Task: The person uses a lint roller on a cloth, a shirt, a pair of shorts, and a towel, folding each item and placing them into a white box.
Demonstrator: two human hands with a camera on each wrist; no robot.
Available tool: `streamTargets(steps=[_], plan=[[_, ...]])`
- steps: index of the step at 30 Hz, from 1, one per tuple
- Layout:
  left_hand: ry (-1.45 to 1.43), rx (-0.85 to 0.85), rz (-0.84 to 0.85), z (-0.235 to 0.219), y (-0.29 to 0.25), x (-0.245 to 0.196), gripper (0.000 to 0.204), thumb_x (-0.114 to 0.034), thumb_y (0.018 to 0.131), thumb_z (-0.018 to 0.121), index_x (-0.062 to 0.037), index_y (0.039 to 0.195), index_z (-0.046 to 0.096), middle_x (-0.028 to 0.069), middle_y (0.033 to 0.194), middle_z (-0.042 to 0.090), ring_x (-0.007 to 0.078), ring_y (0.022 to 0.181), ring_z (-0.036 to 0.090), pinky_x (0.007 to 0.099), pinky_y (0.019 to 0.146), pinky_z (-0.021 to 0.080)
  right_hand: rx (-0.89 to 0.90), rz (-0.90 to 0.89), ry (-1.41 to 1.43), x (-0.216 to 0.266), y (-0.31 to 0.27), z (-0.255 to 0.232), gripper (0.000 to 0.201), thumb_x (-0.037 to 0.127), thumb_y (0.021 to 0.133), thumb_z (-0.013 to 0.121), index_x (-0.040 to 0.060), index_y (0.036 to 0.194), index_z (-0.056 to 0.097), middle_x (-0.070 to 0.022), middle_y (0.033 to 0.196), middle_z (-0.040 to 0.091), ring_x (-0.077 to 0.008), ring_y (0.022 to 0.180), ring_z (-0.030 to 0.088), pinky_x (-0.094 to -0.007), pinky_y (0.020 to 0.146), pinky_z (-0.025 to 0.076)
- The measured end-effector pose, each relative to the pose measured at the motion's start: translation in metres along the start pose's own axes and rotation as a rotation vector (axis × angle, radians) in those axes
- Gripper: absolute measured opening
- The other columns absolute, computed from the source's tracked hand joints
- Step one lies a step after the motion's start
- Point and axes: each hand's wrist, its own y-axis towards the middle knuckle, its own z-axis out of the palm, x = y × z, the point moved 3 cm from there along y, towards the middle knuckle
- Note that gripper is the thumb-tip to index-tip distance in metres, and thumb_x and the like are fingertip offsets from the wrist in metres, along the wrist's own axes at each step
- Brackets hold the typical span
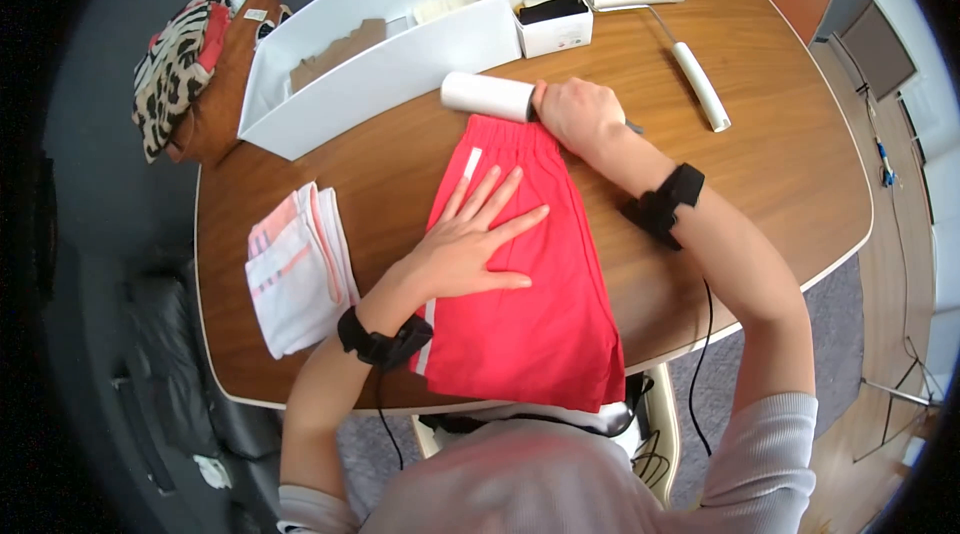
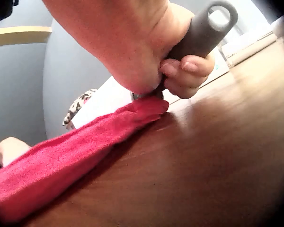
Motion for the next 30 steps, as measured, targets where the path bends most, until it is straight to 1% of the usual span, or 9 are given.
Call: streamTargets(steps=[4, 7, 12, 13, 14, 17, 20, 23, 30], plan=[[0.005, 0.007, 0.006, -0.001, 0.0, 0.0, 0.077, -0.057, 0.071, 0.058, -0.027, 0.135, 0.029, 0.0166, 0.144, 0.006, 0.0345, 0.133, 0.002, 0.0487, 0.106, 0.003, 0.051, 0.037, 0.066, -0.007, 0.004, 0.004, 0.026, 0.02, 0.089, 0.04, 0.0025, 0.085, 0.059, -0.014, 0.066, 0.062, -0.0291, 0.06, 0.063, -0.0391, 0.049, 0.051], [-0.004, 0.008, 0.01, -0.001, 0.001, 0.0, 0.077, -0.057, 0.071, 0.058, -0.0274, 0.136, 0.029, 0.0159, 0.145, 0.004, 0.0343, 0.133, 0.001, 0.0484, 0.106, 0.002, 0.017, 0.049, 0.078, -0.011, 0.0, 0.0, 0.016, 0.011, 0.082, 0.044, 0.0005, 0.091, 0.052, -0.0155, 0.066, 0.06, -0.0331, 0.063, 0.061, -0.0421, 0.051, 0.05], [-0.017, -0.015, 0.015, 0.001, 0.0, 0.001, 0.078, -0.057, 0.071, 0.058, -0.0272, 0.136, 0.028, 0.0164, 0.145, 0.004, 0.0355, 0.133, 0.0, 0.0484, 0.106, 0.0, -0.135, 0.207, 0.312, -0.042, -0.026, -0.026, 0.02, 0.013, 0.085, 0.038, 0.0003, 0.084, 0.054, -0.0227, 0.074, 0.059, -0.0383, 0.072, 0.059, -0.0464, 0.064, 0.048], [-0.022, -0.021, 0.017, 0.001, 0.0, 0.001, 0.078, -0.058, 0.07, 0.058, -0.0271, 0.136, 0.028, 0.0165, 0.145, 0.004, 0.0356, 0.133, 0.001, 0.0484, 0.106, 0.0, -0.068, 0.414, 0.591, -0.061, -0.027, -0.017, 0.02, 0.013, 0.085, 0.038, -0.0015, 0.085, 0.052, -0.0246, 0.074, 0.058, -0.0406, 0.072, 0.057, -0.0477, 0.065, 0.046], [-0.014, -0.028, 0.016, 0.002, 0.0, 0.001, 0.078, -0.058, 0.07, 0.057, -0.0272, 0.136, 0.027, 0.0161, 0.145, 0.004, 0.0352, 0.133, 0.001, 0.0485, 0.106, 0.0, -0.147, 0.486, 0.641, -0.075, -0.033, -0.015, 0.023, 0.015, 0.086, 0.037, -0.0029, 0.084, 0.051, -0.0261, 0.073, 0.056, -0.0418, 0.072, 0.056, -0.048, 0.065, 0.045], [-0.008, -0.028, 0.013, 0.002, -0.001, 0.001, 0.078, -0.058, 0.071, 0.057, -0.0273, 0.136, 0.027, 0.0159, 0.145, 0.003, 0.0349, 0.133, 0.0, 0.0486, 0.106, 0.0, -0.264, 0.642, 0.613, -0.119, -0.038, 0.001, 0.031, 0.02, 0.089, 0.033, -0.0051, 0.088, 0.052, -0.03, 0.085, 0.055, -0.0435, 0.078, 0.055, -0.0489, 0.067, 0.042], [-0.014, -0.005, 0.002, 0.001, 0.001, 0.0, 0.078, -0.058, 0.071, 0.057, -0.0275, 0.136, 0.028, 0.0156, 0.145, 0.003, 0.0346, 0.133, -0.001, 0.0487, 0.106, 0.0, -0.14, 0.794, 0.68, -0.133, -0.038, -0.001, 0.034, 0.023, 0.091, 0.032, -0.0055, 0.094, 0.05, -0.0298, 0.091, 0.056, -0.0451, 0.084, 0.054, -0.0491, 0.072, 0.042], [-0.007, -0.014, -0.004, 0.002, -0.001, 0.0, 0.078, -0.059, 0.071, 0.057, -0.0277, 0.136, 0.027, 0.0154, 0.145, 0.002, 0.0342, 0.133, -0.002, 0.0487, 0.106, 0.0, -0.18, 0.758, 0.465, -0.147, -0.031, 0.03, 0.038, 0.027, 0.092, 0.031, -0.0053, 0.095, 0.05, -0.0302, 0.092, 0.056, -0.0456, 0.088, 0.053, -0.0491, 0.077, 0.042], [-0.007, 0.001, -0.017, 0.001, 0.0, 0.0, 0.079, -0.058, 0.07, 0.058, -0.0281, 0.136, 0.027, 0.0153, 0.145, 0.002, 0.0343, 0.133, -0.002, 0.0486, 0.106, -0.001, -0.157, 0.755, 0.538, -0.135, -0.031, 0.03, 0.036, 0.027, 0.092, 0.031, -0.0059, 0.098, 0.045, -0.032, 0.09, 0.056, -0.0464, 0.088, 0.052, -0.0504, 0.078, 0.04]])
